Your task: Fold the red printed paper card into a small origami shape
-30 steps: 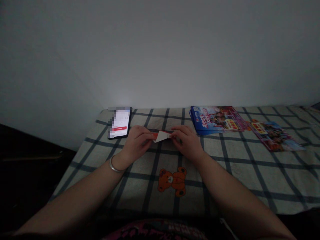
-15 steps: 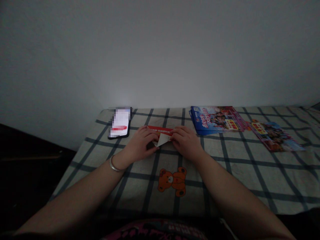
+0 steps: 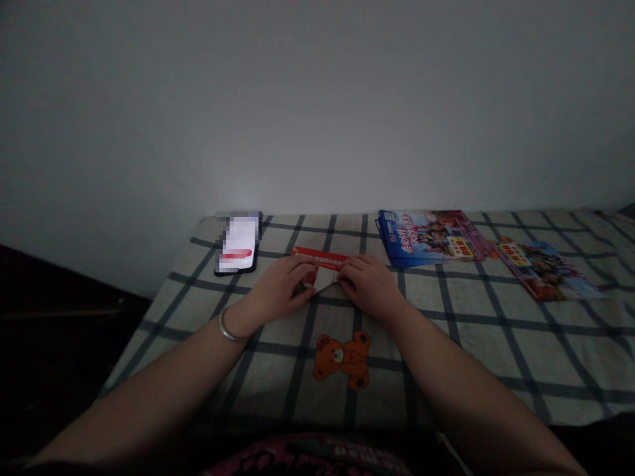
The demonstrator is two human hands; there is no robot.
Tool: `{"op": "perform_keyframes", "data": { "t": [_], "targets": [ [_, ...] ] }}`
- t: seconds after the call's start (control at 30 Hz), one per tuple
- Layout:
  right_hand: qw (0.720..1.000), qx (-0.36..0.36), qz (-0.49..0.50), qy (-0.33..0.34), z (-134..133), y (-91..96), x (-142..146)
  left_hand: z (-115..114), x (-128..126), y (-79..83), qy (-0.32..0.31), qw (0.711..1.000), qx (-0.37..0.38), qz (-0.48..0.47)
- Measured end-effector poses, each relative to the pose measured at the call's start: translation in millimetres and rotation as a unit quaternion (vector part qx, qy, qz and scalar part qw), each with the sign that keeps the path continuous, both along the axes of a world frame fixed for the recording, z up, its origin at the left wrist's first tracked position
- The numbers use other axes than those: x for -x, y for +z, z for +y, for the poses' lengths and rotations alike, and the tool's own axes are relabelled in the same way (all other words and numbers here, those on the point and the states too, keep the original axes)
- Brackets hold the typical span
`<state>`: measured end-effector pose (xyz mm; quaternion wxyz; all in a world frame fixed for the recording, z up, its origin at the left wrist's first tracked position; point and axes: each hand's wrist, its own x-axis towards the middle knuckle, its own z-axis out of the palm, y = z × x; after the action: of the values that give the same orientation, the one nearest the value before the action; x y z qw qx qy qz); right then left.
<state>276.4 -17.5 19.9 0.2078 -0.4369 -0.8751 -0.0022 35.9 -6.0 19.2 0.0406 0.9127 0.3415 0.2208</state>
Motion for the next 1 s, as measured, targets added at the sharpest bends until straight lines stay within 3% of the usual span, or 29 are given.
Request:
{"op": "perform_keyframes", "data": {
  "t": [0.53, 1.0],
  "targets": [
    [0.999, 0.012, 0.008, 0.030, -0.5, -2.0, -0.2, 5.0, -3.0, -8.9, -0.102, 0.993, -0.052, 0.031],
    [0.996, 0.039, 0.047, -0.066, 5.1, -10.4, 2.7, 2.6, -7.6, -4.2, -0.091, 0.994, -0.020, 0.052]
  ]
}}
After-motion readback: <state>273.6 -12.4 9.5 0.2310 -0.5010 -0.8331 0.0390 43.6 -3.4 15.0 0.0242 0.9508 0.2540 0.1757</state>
